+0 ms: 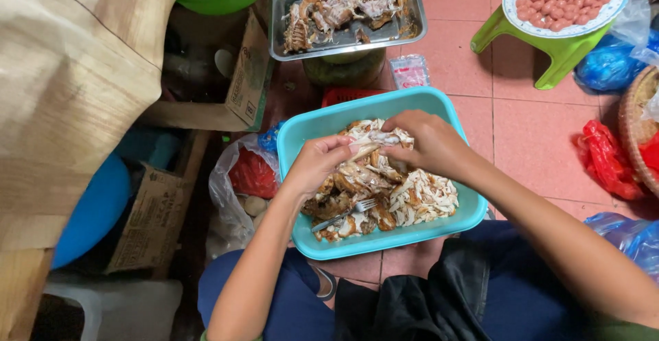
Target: Shredding cooked chicken by hand and using a fork into a plastic tub.
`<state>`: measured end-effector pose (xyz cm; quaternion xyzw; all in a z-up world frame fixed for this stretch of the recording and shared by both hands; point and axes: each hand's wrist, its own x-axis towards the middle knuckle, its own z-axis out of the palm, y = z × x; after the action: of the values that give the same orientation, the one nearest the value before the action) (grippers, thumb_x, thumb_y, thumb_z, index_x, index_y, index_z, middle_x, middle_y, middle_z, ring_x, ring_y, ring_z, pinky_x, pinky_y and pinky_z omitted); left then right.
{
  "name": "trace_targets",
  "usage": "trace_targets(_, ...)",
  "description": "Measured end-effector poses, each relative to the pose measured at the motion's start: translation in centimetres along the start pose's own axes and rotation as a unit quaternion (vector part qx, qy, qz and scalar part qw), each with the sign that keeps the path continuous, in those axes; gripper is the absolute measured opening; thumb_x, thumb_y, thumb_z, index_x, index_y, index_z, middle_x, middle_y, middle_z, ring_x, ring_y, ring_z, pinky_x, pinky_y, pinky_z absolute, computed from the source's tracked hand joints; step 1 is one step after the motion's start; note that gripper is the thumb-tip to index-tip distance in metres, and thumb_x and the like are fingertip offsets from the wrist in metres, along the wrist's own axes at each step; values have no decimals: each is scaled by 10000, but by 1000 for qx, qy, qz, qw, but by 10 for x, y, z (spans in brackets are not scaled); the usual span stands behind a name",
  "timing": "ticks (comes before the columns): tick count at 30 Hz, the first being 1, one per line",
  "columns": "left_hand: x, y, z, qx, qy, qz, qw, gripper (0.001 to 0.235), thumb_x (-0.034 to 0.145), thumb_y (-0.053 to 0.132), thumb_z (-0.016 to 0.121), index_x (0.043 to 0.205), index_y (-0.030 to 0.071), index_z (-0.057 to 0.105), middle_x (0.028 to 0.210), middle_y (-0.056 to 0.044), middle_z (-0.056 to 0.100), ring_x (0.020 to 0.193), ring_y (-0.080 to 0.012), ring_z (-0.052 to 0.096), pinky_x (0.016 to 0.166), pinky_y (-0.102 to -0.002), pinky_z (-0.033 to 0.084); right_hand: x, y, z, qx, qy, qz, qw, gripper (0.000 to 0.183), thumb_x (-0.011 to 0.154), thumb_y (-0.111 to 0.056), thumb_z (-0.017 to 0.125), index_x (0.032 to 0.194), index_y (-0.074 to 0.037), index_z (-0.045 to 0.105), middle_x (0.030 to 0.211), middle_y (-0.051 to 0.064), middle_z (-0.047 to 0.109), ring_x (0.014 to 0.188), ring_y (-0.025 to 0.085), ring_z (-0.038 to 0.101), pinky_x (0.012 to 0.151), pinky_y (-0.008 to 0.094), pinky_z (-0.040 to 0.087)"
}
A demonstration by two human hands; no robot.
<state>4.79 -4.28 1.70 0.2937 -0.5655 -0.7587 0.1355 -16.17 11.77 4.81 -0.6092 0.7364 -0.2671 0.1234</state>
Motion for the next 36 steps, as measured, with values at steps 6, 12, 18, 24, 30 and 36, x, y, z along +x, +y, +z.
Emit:
trace_targets(6,-4,10,-2,13,-8,-9,1000,263,857,167,816,1080,34,780,852,-11,725,777,-48,627,722,-224,560,-6,-6,13,-170,109,-129,971,227,930,-398,596,1022,-207,676,1043,-10,696,1109,203,646,890,384,476)
trace_targets(12,-9,23,-11,100,-46,-8,994,247,837,142,809,1060,36,797,863,-31,744,802,-75,634,732,-245,563,-1,-8,30,-280,185,-249,908,91,845,-240,561,891,-191,622,918,-13,639,1030,185,619,886,367,464)
trace_targets(18,-8,25,-38,133,-136,33,981,271,791,33,842,1059,7,808,956,-70,776,879,-116,641,805,-289,564,-10,-36,-18,-84,-35,-257,962,199,933,-217,494,986,-153,676,926,24,669,979,233,638,863,420,482)
trace_targets(24,-13,32,-48,146,-185,56,970,273,793,4,827,1064,-16,805,1012,-79,782,917,-117,658,836,-292,570,-20,-53,-57,-44,-135,-213,967,142,943,-214,518,951,-148,644,898,44,665,912,277,641,831,453,481)
trace_targets(30,-13,35,-93,171,-49,75,981,300,797,43,837,1088,-20,806,998,-92,794,908,-133,656,842,-305,556,-19,8,-76,15,-132,-27,991,222,878,-270,660,990,-78,656,881,185,699,897,447,699,788,548,555)
trace_targets(36,-20,46,-33,201,-165,-41,965,532,807,123,844,1317,72,701,1173,-147,727,1089,-212,650,1006,-394,538,-19,-15,-67,67,-143,-37,987,314,870,-236,734,1102,-36,664,1014,246,728,956,455,730,801,579,570)
